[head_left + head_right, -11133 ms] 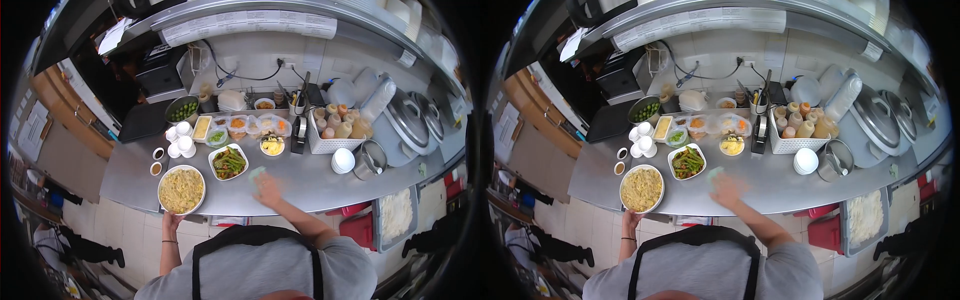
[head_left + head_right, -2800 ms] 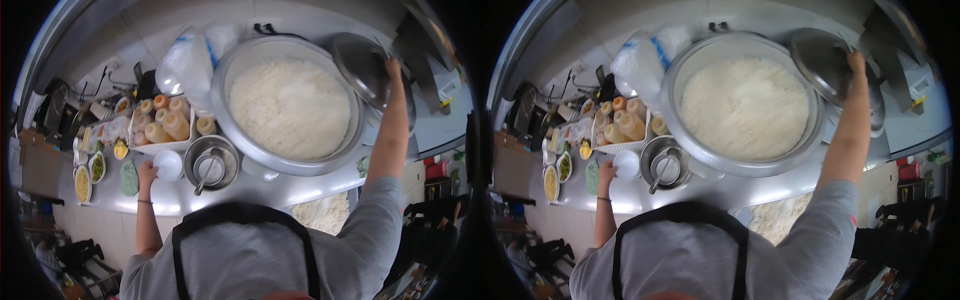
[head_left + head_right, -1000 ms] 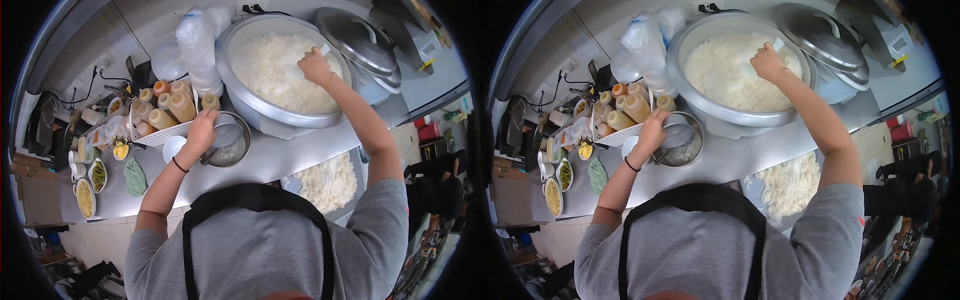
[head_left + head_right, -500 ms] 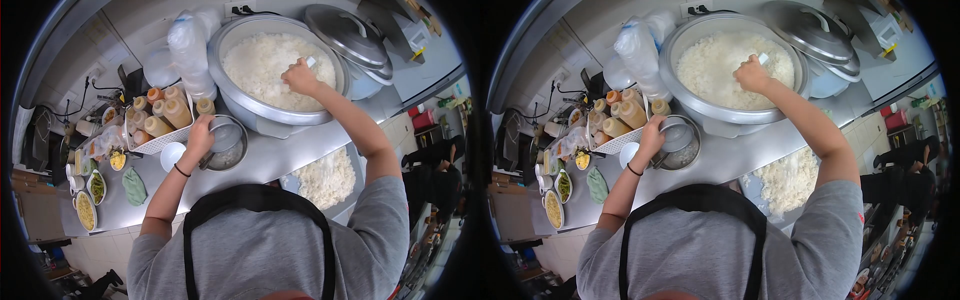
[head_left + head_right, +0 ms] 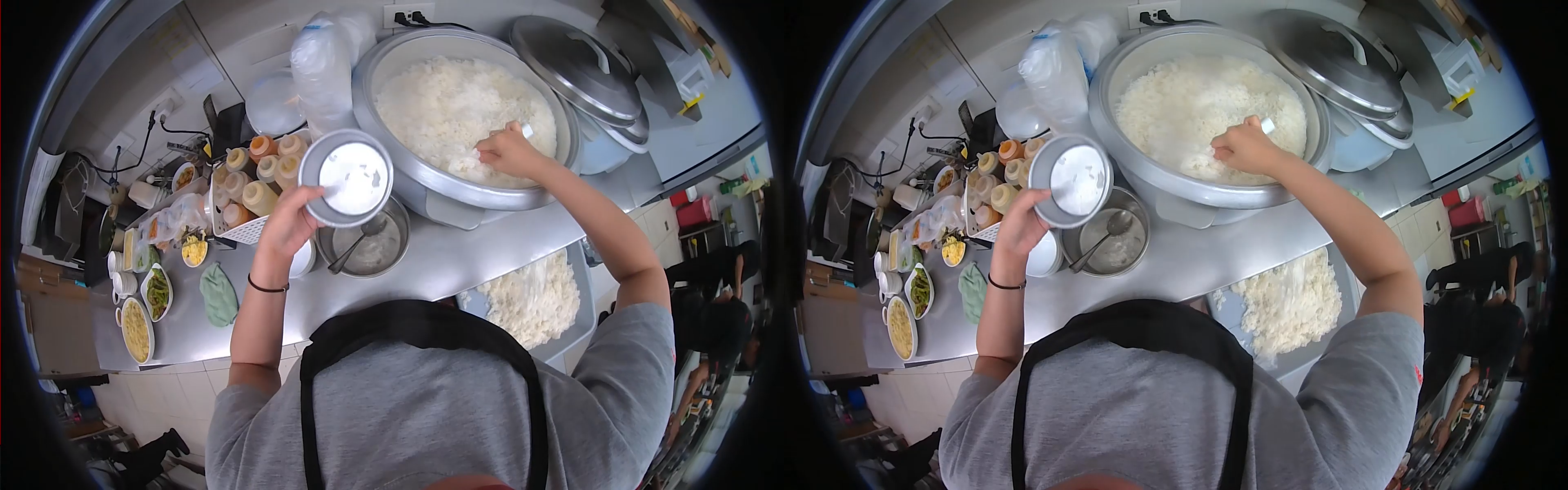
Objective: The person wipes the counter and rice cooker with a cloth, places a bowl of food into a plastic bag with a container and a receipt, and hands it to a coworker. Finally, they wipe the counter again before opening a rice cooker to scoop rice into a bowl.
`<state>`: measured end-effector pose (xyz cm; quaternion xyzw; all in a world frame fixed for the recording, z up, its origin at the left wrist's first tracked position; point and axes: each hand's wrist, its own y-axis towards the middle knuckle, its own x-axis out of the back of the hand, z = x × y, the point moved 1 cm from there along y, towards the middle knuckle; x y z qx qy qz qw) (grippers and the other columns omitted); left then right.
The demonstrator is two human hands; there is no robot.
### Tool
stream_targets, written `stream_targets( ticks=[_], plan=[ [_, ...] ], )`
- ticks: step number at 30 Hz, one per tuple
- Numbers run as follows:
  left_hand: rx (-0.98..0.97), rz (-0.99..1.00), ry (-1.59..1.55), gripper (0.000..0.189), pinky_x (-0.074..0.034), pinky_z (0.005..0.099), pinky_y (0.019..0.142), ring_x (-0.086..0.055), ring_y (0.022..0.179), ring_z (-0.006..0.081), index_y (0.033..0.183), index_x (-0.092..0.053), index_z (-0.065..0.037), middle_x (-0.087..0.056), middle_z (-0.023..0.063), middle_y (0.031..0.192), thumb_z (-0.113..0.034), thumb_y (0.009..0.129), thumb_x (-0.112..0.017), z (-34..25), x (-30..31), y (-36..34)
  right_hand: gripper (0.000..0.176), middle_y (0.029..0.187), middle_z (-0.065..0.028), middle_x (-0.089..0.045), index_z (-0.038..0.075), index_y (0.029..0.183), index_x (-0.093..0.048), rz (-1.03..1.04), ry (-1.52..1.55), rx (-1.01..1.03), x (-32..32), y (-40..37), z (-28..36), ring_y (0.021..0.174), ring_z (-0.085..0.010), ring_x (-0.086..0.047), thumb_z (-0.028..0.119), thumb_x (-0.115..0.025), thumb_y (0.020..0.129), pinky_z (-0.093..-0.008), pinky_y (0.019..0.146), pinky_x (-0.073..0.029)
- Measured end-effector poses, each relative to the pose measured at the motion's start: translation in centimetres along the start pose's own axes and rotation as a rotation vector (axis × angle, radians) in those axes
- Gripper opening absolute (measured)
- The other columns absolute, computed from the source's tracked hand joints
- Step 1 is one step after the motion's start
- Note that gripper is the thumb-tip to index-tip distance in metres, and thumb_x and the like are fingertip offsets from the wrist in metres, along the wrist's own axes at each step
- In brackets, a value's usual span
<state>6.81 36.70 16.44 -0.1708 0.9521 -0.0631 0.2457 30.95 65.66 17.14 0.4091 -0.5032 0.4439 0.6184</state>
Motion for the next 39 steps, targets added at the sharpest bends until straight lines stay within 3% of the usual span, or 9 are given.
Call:
stream_targets(
  ticks=[3,10,16,19,21,24,28,32,39],
  plan=[
    [-0.112,0.136,-0.196,0.042,-0.049,0.0431,0.083,-0.056,0.099,0.0294,0.116,-0.038,0.01,-0.051,0.0202,0.112,-0.01,0.08,-0.046,-1.8,-2.5,1.0,0.015,0.055,-0.0074,-0.052,0.009,0.062,-0.056,0.03,0.095,-0.028,-0.1,-1.3,-1.1,0.061,-0.0222,-0.051,0.017,-0.056,0.074,-0.0369,0.079,-0.026],
    [-0.176,0.221,-0.178,0.042,-0.047,0.0459,0.086,-0.055,0.098,0.0282,0.118,-0.034,0.009,-0.05,0.0183,0.108,-0.007,0.081,-0.047,-3.3,-6.3,6.1,0.019,0.054,-0.0046,-0.057,0.005,0.059,-0.051,0.195,0.389,-0.304,1.8,-2.9,-2.5,0.055,-0.0162,-0.057,0.016,-0.052,0.075,-0.0299,0.075,-0.038],
    [-0.244,-0.009,0.282,0.054,-0.05,0.0321,0.073,-0.057,0.089,0.0197,0.117,-0.036,0.008,-0.053,0.0155,0.1,-0.014,0.076,-0.064,-2.8,-9.9,10.7,0.015,0.06,-0.005,-0.059,0.006,0.065,-0.055,0.138,0.6,-0.286,7.1,-1.1,-5.0,0.059,-0.0149,-0.059,0.013,-0.05,0.077,-0.0305,0.067,-0.042],
    [-0.147,0.011,0.37,0.055,-0.048,0.0368,0.082,-0.057,0.093,0.0234,0.12,-0.033,0.007,-0.053,0.0163,0.103,-0.019,0.08,-0.06,-1.1,-12.1,13.3,0.011,0.065,-0.0073,-0.061,0.005,0.068,-0.057,-0.016,0.248,-0.294,9.9,1.1,-3.2,0.066,-0.018,-0.06,0.009,-0.05,0.075,-0.0328,0.071,-0.039],
    [0.073,0.19,-0.062,0.046,-0.05,0.0356,0.076,-0.057,0.09,0.0264,0.113,-0.039,0.006,-0.052,0.0176,0.103,-0.018,0.08,-0.059,0.3,-13.2,15.3,0.008,0.067,-0.0075,-0.06,0.006,0.069,-0.059,-0.434,-0.35,-0.077,9.9,2.6,-1.2,0.073,-0.0201,-0.058,0.006,-0.051,0.071,-0.0357,0.073,-0.036],
    [0.084,0.135,-0.257,0.041,-0.051,0.0379,0.076,-0.057,0.092,0.0295,0.11,-0.041,0.005,-0.05,0.0197,0.106,-0.019,0.081,-0.056,1.1,-13.8,17.3,0.02,0.075,-0.0076,-0.061,0.007,0.086,-0.061,-0.388,-0.743,-0.027,9.9,3.9,1.0,0.084,-0.0218,-0.055,0.003,-0.052,0.068,-0.038,0.078,-0.032],
    [0.095,0.149,-0.269,0.037,-0.051,0.0404,0.078,-0.056,0.095,0.0306,0.109,-0.041,0.005,-0.05,0.0206,0.107,-0.018,0.083,-0.053,0.8,-12.5,17.7,0.023,0.074,-0.0054,-0.061,0.011,0.083,-0.062,-0.666,-0.688,-0.098,12.3,4.7,-1.1,0.079,-0.0198,-0.056,0.002,-0.053,0.064,-0.0376,0.073,-0.033],
    [-0.042,0.139,-0.2,0.039,-0.05,0.0396,0.082,-0.056,0.095,0.0292,0.111,-0.043,0.004,-0.052,0.0203,0.105,-0.02,0.083,-0.055,-1.8,-10.9,16.5,0.012,0.072,-0.0043,-0.063,0.012,0.073,-0.064,-0.234,-0.782,-0.216,4.3,7.0,-5.7,0.073,-0.0197,-0.058,0.01,-0.053,0.069,-0.0392,0.073,-0.031],
    [-0.168,0.149,-0.156,0.041,-0.051,0.0371,0.082,-0.056,0.096,0.0287,0.11,-0.042,0.007,-0.051,0.0213,0.105,-0.02,0.083,-0.055,-4.2,-8.7,14.0,0.011,0.07,-0.0065,-0.062,0.011,0.071,-0.064,0.021,-0.51,-0.126,-2.9,7.8,-2.7,0.07,-0.0204,-0.058,0.015,-0.053,0.072,-0.0379,0.074,-0.027]
  ],
)
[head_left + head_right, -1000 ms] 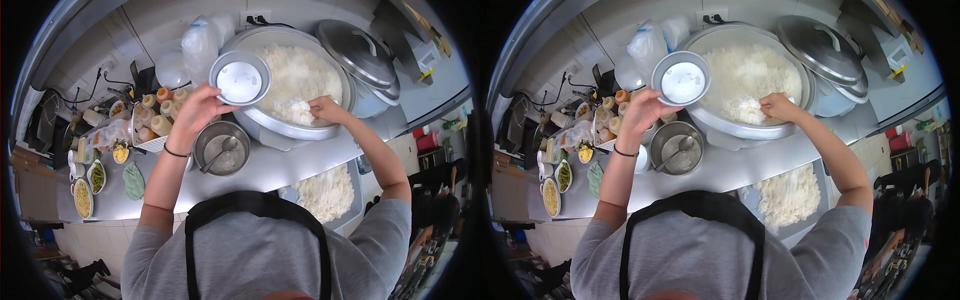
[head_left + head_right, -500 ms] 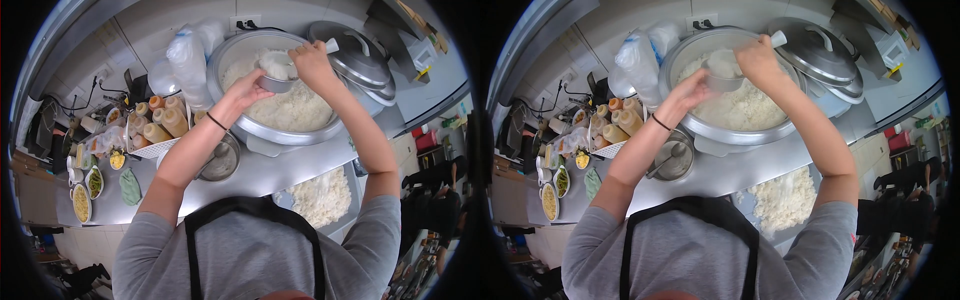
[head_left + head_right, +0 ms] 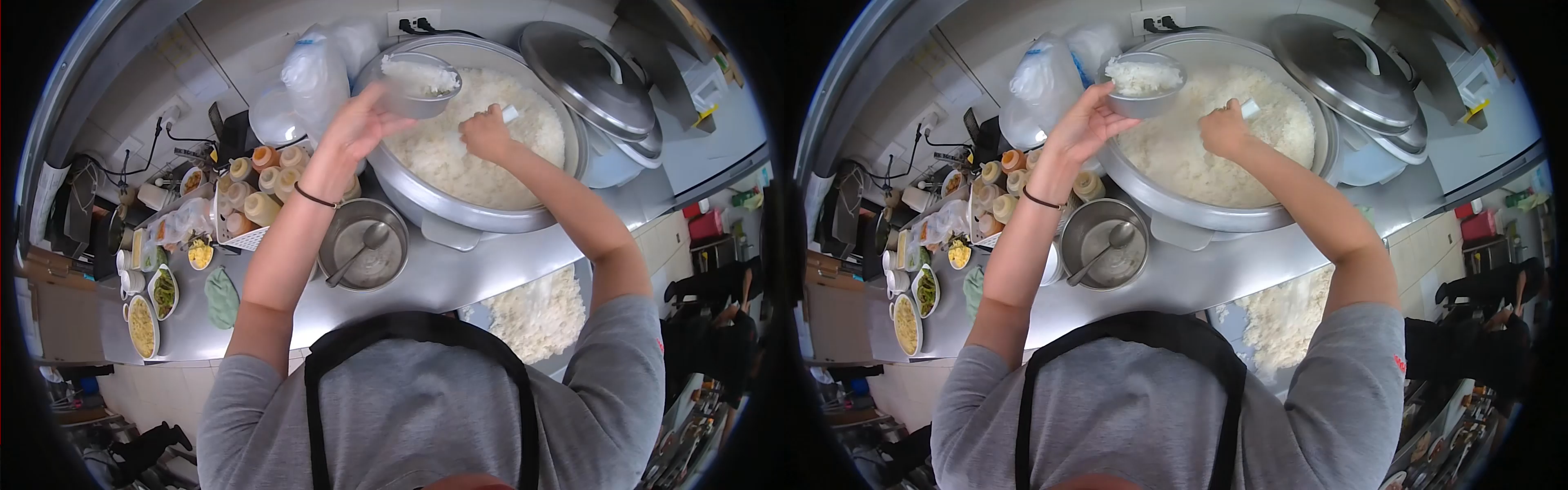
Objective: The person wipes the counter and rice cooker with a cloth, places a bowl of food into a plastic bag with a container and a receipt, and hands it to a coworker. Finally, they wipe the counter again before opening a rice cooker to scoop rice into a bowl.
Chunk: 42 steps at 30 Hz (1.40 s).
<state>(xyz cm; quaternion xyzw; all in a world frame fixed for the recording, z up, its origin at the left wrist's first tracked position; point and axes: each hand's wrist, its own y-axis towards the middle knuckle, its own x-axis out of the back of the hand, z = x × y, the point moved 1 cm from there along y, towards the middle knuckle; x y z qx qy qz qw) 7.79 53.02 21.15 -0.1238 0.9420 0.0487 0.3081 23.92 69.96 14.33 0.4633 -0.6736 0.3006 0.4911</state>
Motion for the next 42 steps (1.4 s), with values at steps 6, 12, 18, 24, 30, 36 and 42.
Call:
stream_targets(
  ticks=[6,12,18,24,30,36,42],
  plan=[
    [0.016,-0.049,0.03,0.038,-0.049,0.0396,0.082,-0.055,0.1,0.0295,0.114,-0.044,0.006,-0.051,0.0186,0.112,-0.021,0.087,-0.049,0.0,1.2,-0.3,0.013,0.067,-0.0085,-0.06,0.011,0.071,-0.062,0.027,0.301,0.057,2.4,-1.0,2.8,0.069,-0.0235,-0.057,0.018,-0.053,0.075,-0.0382,0.075,-0.025],
    [0.022,0.002,0.003,0.037,-0.05,0.0383,0.081,-0.055,0.099,0.0294,0.113,-0.043,0.006,-0.051,0.019,0.112,-0.02,0.087,-0.049,0.0,1.5,0.1,0.012,0.07,-0.0089,-0.06,0.012,0.08,-0.064,0.031,0.51,0.044,2.8,-2.1,2.6,0.073,-0.024,-0.056,0.019,-0.057,0.074,-0.0379,0.077,-0.025],
    [0.032,0.015,-0.028,0.036,-0.051,0.0378,0.081,-0.055,0.099,0.0294,0.111,-0.044,0.007,-0.052,0.0188,0.11,-0.019,0.086,-0.049,0.2,1.1,0.5,0.02,0.077,-0.0099,-0.062,0.012,0.088,-0.065,0.09,0.685,0.013,1.9,-2.7,2.3,0.08,-0.0248,-0.056,0.025,-0.057,0.075,-0.0389,0.08,-0.026],
    [0.017,0.022,-0.028,0.035,-0.05,0.0392,0.081,-0.056,0.097,0.0297,0.11,-0.045,0.007,-0.053,0.0194,0.109,-0.019,0.087,-0.049,0.1,1.2,0.5,0.021,0.077,-0.0094,-0.061,0.012,0.085,-0.065,0.139,0.787,0.004,1.2,-2.8,2.2,0.08,-0.0246,-0.056,0.028,-0.057,0.075,-0.0398,0.081,-0.027],
    [0.006,0.053,0.026,0.039,-0.05,0.0355,0.083,-0.056,0.097,0.0278,0.109,-0.045,0.007,-0.054,0.0203,0.104,-0.02,0.083,-0.056,-0.2,1.1,0.4,0.016,0.071,-0.0082,-0.06,0.01,0.079,-0.064,0.09,0.705,0.077,2.9,-5.5,0.6,0.074,-0.0232,-0.055,0.024,-0.058,0.074,-0.0373,0.081,-0.026],
    [0.028,0.016,0.133,0.035,-0.051,0.0336,0.078,-0.057,0.094,0.0255,0.106,-0.046,0.007,-0.055,0.0196,0.103,-0.018,0.083,-0.055,0.3,1.7,0.7,0.012,0.061,-0.0069,-0.059,0.008,0.077,-0.063,0.175,0.854,-0.033,5.4,-9.0,-2.5,0.062,-0.0187,-0.056,0.02,-0.059,0.074,-0.0316,0.078,-0.032],
    [0.093,-0.028,0.35,0.029,-0.052,0.0282,0.071,-0.059,0.083,0.0173,0.1,-0.049,0.005,-0.057,0.0124,0.094,-0.016,0.081,-0.058,0.9,1.7,0.9,0.012,0.055,-0.0043,-0.057,0.007,0.073,-0.062,0.277,0.858,-0.06,10.3,-8.1,-6.6,0.055,-0.0152,-0.057,0.018,-0.057,0.074,-0.0271,0.073,-0.037]
  ],
)
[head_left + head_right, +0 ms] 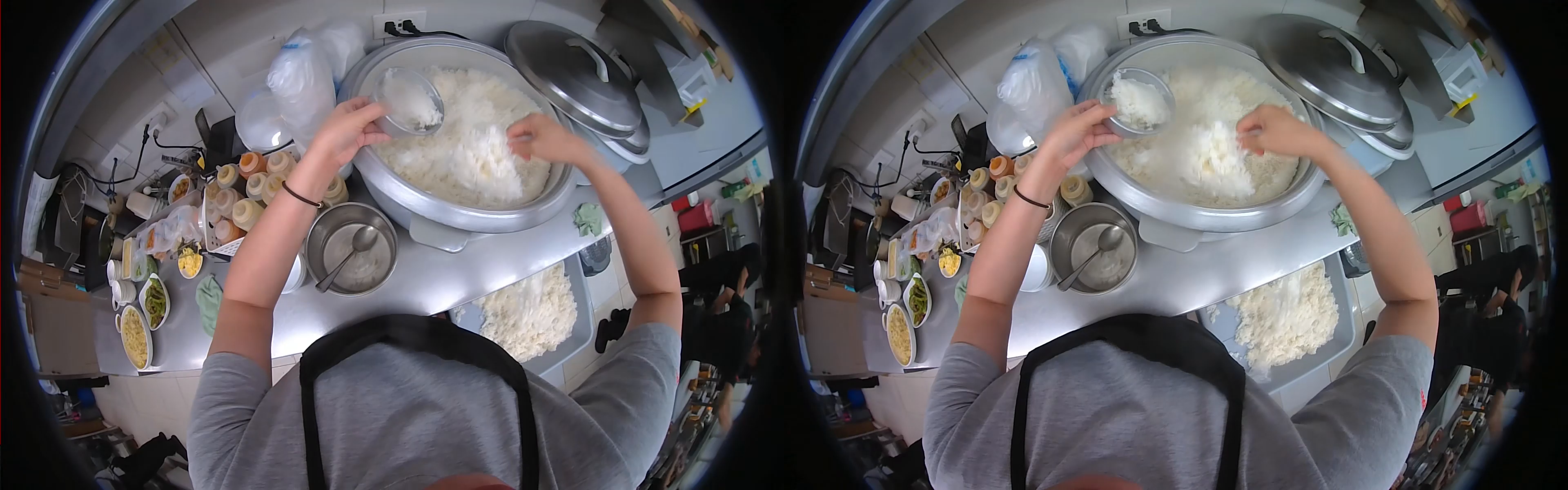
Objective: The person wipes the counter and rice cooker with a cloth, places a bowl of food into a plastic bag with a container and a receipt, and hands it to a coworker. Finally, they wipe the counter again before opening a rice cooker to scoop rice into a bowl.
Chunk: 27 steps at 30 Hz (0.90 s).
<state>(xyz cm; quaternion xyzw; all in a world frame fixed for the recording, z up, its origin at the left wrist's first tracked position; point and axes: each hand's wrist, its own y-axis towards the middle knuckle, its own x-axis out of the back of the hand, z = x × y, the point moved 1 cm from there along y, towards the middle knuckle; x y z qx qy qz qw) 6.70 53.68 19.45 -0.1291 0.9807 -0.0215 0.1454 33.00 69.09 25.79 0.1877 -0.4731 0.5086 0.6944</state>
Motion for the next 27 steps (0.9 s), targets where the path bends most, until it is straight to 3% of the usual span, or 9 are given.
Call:
stream_targets(
  ticks=[2,5,7,10,14,17,19,23,27],
  plan=[
    [0.004,-0.003,0.06,0.034,-0.052,0.0277,0.068,-0.06,0.08,0.0178,0.101,-0.049,0.006,-0.057,0.0126,0.092,-0.017,0.079,-0.06,0.7,-0.3,0.6,0.013,0.055,-0.0041,-0.057,0.007,0.072,-0.062,-0.009,0.016,-0.016,2.5,0.3,1.0,0.056,-0.0157,-0.057,0.018,-0.057,0.075,-0.0287,0.074,-0.036],
    [0.019,0.003,0.101,0.038,-0.052,0.0275,0.065,-0.06,0.077,0.0192,0.103,-0.049,0.008,-0.057,0.0133,0.09,-0.017,0.077,-0.061,1.1,-2.2,1.0,0.016,0.059,-0.0048,-0.06,0.006,0.072,-0.062,-0.232,-0.342,-0.066,4.4,1.8,2.6,0.061,-0.0169,-0.058,0.019,-0.054,0.077,-0.0323,0.074,-0.035],
    [0.021,0.016,0.082,0.039,-0.052,0.0278,0.064,-0.061,0.077,0.0202,0.103,-0.048,0.008,-0.057,0.0136,0.09,-0.017,0.077,-0.061,1.0,-3.8,1.4,0.009,0.067,-0.0045,-0.06,0.007,0.071,-0.059,-0.651,-0.888,-0.055,3.5,3.6,2.6,0.072,-0.0166,-0.058,0.013,-0.054,0.075,-0.031,0.063,-0.038],
    [0.14,0.007,-0.17,0.038,-0.052,0.0354,0.068,-0.061,0.079,0.0255,0.103,-0.048,0.007,-0.057,0.0161,0.093,-0.018,0.078,-0.058,2.5,-5.1,3.5,0.006,0.073,-0.0071,-0.062,0.007,0.074,-0.058,-0.62,-1.136,0.019,0.1,4.6,5.0,0.081,-0.0183,-0.058,0.011,-0.053,0.073,-0.0291,0.064,-0.036],
    [0.148,-0.036,-0.244,0.035,-0.052,0.0367,0.071,-0.061,0.08,0.0266,0.103,-0.049,0.006,-0.056,0.0169,0.095,-0.018,0.079,-0.057,3.0,-5.7,4.9,0.006,0.075,-0.0087,-0.061,0.006,0.075,-0.056,-0.703,-1.173,0.152,-1.7,4.6,4.9,0.08,-0.0218,-0.059,0.007,-0.052,0.07,-0.0325,0.065,-0.041],
    [0.125,-0.041,-0.283,0.033,-0.052,0.0367,0.071,-0.061,0.079,0.0274,0.102,-0.049,0.005,-0.056,0.0165,0.094,-0.018,0.079,-0.056,2.6,-5.7,4.9,0.02,0.084,-0.0096,-0.062,0.004,0.087,-0.057,-0.712,-0.902,-0.029,0.2,3.4,4.4,0.083,-0.0242,-0.059,0.003,-0.051,0.068,-0.036,0.068,-0.047],
    [0.143,-0.023,-0.329,0.028,-0.05,0.0416,0.081,-0.058,0.094,0.0291,0.104,-0.048,0.003,-0.054,0.0185,0.104,-0.013,0.081,-0.052,2.3,-5.5,4.9,0.034,0.086,-0.0087,-0.062,0.004,0.102,-0.055,-0.865,-0.723,0.229,0.9,1.8,4.7,0.075,-0.0265,-0.06,0.002,-0.052,0.068,-0.0357,0.06,-0.051],
    [0.125,-0.073,-0.383,0.028,-0.047,0.0448,0.083,-0.056,0.097,0.0298,0.104,-0.048,0.003,-0.055,0.0173,0.104,-0.012,0.081,-0.051,2.6,-5.2,5.6,0.038,0.089,-0.0083,-0.061,0.005,0.105,-0.055,-0.806,-0.742,0.299,-2.6,1.6,4.6,0.076,-0.0274,-0.06,-0.001,-0.05,0.068,-0.0365,0.062,-0.051],
    [0.094,-0.008,-0.439,0.03,-0.05,0.0421,0.075,-0.057,0.086,0.0283,0.099,-0.048,0.003,-0.052,0.0164,0.096,-0.015,0.077,-0.057,3.4,-4.7,6.3,0.041,0.091,-0.0096,-0.061,0.006,0.106,-0.055,-0.727,-0.698,0.224,-4.6,2.6,4.4,0.076,-0.0284,-0.06,-0.002,-0.051,0.067,-0.0363,0.065,-0.05]
  ],
)
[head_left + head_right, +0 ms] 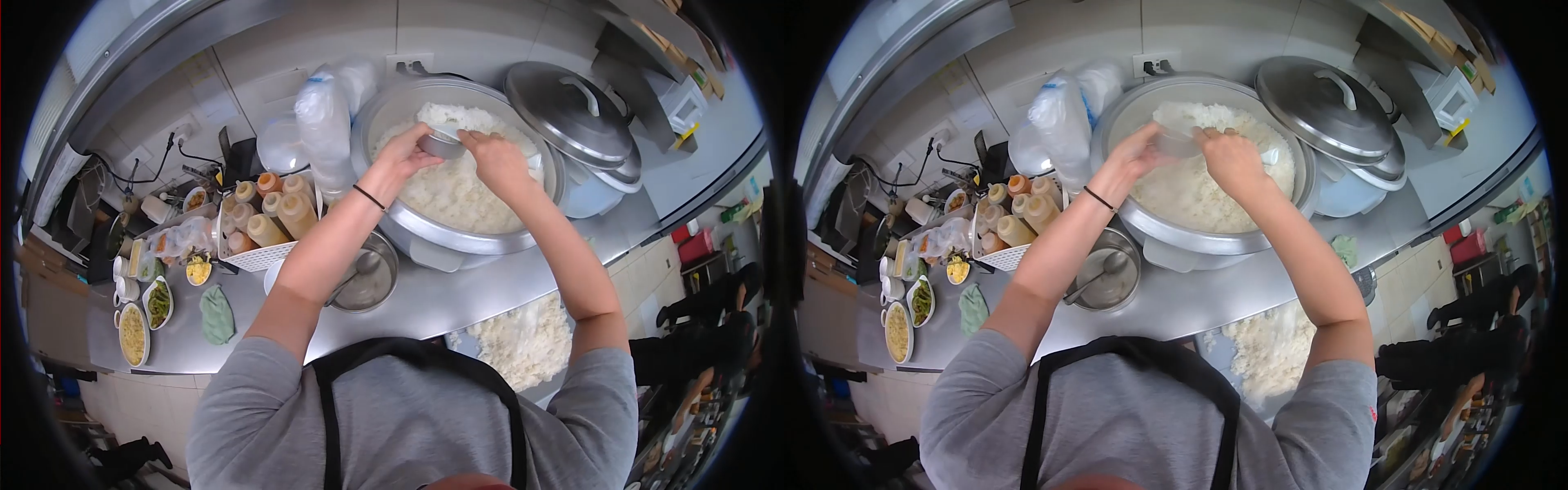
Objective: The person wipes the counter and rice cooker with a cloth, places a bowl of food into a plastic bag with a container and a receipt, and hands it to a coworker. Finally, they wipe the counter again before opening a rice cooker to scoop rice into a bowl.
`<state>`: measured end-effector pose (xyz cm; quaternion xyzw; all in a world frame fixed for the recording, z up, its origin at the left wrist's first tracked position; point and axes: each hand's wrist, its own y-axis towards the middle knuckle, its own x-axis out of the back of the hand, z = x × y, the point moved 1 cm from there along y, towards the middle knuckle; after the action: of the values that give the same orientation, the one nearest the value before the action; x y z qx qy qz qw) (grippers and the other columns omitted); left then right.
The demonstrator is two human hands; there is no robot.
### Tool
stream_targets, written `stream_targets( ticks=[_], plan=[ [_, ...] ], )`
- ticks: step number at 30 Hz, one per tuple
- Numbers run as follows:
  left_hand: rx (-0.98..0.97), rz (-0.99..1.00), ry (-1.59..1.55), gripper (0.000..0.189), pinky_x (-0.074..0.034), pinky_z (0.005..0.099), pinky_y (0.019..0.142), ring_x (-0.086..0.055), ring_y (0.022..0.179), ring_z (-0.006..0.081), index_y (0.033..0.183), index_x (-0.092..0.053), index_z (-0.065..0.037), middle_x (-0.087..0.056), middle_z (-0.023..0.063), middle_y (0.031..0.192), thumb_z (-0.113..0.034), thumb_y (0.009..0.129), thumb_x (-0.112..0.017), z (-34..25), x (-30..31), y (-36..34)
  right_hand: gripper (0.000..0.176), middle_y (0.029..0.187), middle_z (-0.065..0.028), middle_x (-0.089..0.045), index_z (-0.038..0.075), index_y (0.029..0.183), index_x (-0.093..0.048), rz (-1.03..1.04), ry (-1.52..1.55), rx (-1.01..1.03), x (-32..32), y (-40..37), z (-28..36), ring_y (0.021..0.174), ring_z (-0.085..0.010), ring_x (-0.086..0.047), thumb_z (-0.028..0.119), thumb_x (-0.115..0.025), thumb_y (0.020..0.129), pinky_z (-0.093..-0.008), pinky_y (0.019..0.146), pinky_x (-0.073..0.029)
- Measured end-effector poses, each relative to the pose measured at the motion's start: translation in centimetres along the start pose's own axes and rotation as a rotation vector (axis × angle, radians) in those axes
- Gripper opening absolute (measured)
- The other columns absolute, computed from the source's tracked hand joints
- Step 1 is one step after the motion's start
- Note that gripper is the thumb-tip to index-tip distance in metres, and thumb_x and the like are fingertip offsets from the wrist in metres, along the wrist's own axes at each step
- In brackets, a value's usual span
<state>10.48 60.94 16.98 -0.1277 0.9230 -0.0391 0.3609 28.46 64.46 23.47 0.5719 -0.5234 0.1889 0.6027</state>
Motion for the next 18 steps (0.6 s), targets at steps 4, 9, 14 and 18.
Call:
stream_targets(
  ticks=[4,9,14,18],
  plan=[
    [0.017,-0.048,0.013,0.027,-0.044,0.0477,0.086,-0.054,0.1,0.03,0.104,-0.048,0.003,-0.053,0.0176,0.107,-0.011,0.081,-0.05,-0.2,0.0,-1.1,0.044,0.096,-0.0096,-0.061,0.008,0.107,-0.057,0.072,0.168,-0.013,1.5,0.0,-0.5,0.078,-0.0279,-0.06,-0.005,-0.052,0.065,-0.0364,0.07,-0.049],
    [-0.046,0.045,0.066,0.028,-0.05,0.0405,0.074,-0.058,0.086,0.0275,0.101,-0.047,0.004,-0.053,0.0168,0.098,-0.012,0.079,-0.053,-1.0,1.0,-1.9,0.044,0.099,-0.0067,-0.061,0.01,0.104,-0.06,-0.048,0.058,-0.125,6.8,0.4,-2.6,0.08,-0.0272,-0.059,-0.007,-0.051,0.064,-0.0353,0.072,-0.049],
    [-0.067,0.04,0.088,0.028,-0.05,0.0397,0.074,-0.058,0.088,0.0273,0.102,-0.046,0.004,-0.054,0.0171,0.099,-0.011,0.08,-0.053,-0.8,0.3,-2.6,0.048,0.106,-0.002,-0.059,0.012,0.106,-0.059,0.074,-0.177,-0.107,4.6,-0.8,-4.4,0.087,-0.0268,-0.057,-0.009,-0.046,0.066,-0.0355,0.076,-0.047],
    [-0.07,0.012,0.023,0.029,-0.049,0.0423,0.078,-0.055,0.094,0.0293,0.103,-0.045,0.004,-0.052,0.0187,0.104,-0.011,0.08,-0.053,-0.6,0.3,-3.1,0.038,0.092,-0.0065,-0.061,0.009,0.103,-0.06,0.064,-0.177,-0.117,3.6,-2.3,-5.8,0.08,-0.0267,-0.059,-0.005,-0.048,0.069,-0.0356,0.071,-0.048]
  ],
)
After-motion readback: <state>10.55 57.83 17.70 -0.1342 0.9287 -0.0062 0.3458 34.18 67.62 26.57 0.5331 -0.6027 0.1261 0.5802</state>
